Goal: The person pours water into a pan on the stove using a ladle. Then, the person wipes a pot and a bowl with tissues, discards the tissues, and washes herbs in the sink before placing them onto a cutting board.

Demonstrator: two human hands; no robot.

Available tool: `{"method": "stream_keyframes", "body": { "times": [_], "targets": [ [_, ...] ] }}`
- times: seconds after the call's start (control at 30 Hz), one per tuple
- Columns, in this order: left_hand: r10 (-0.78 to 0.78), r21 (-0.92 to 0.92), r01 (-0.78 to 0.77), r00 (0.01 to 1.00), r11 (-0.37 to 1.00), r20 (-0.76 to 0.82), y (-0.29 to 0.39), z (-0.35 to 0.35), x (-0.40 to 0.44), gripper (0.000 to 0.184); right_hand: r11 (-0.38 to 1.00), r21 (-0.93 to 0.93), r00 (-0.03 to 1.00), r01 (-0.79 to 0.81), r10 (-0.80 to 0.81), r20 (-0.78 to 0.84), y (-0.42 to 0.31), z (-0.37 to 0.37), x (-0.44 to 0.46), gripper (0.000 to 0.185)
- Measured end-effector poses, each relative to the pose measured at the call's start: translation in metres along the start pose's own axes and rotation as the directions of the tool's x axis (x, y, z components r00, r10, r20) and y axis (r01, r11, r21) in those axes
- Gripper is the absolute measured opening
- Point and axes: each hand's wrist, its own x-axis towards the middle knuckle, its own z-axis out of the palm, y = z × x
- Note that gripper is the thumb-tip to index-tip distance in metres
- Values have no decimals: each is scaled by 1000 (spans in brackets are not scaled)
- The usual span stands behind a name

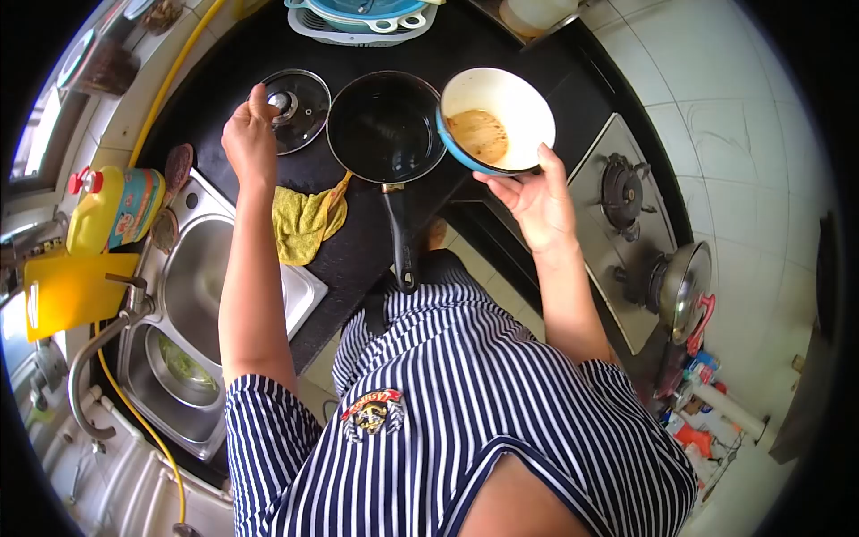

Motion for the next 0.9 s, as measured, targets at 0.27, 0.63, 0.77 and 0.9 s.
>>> {"method": "stream_keyframes", "body": {
  "times": [0.27,0.63,0.77,0.9],
  "targets": [
    [338,531,-349,933,772,122,-49,42,40,63,992,-18,986,126,-127,-112,-36,-30,-35,59],
    [266,309,-218,956,926,-122,4,-28,11,66,971,-110,960,214,-230,-162,-66,-61,-56,67],
    [300,151,-302,953,941,32,86,-51,-43,67,969,-95,961,227,-239,-140,-69,-55,-68,65],
    [476,188,-546,821,817,314,105,-3,-84,64,966,-107,959,236,-249,-134,-70,-52,-68,64]
  ]
}}
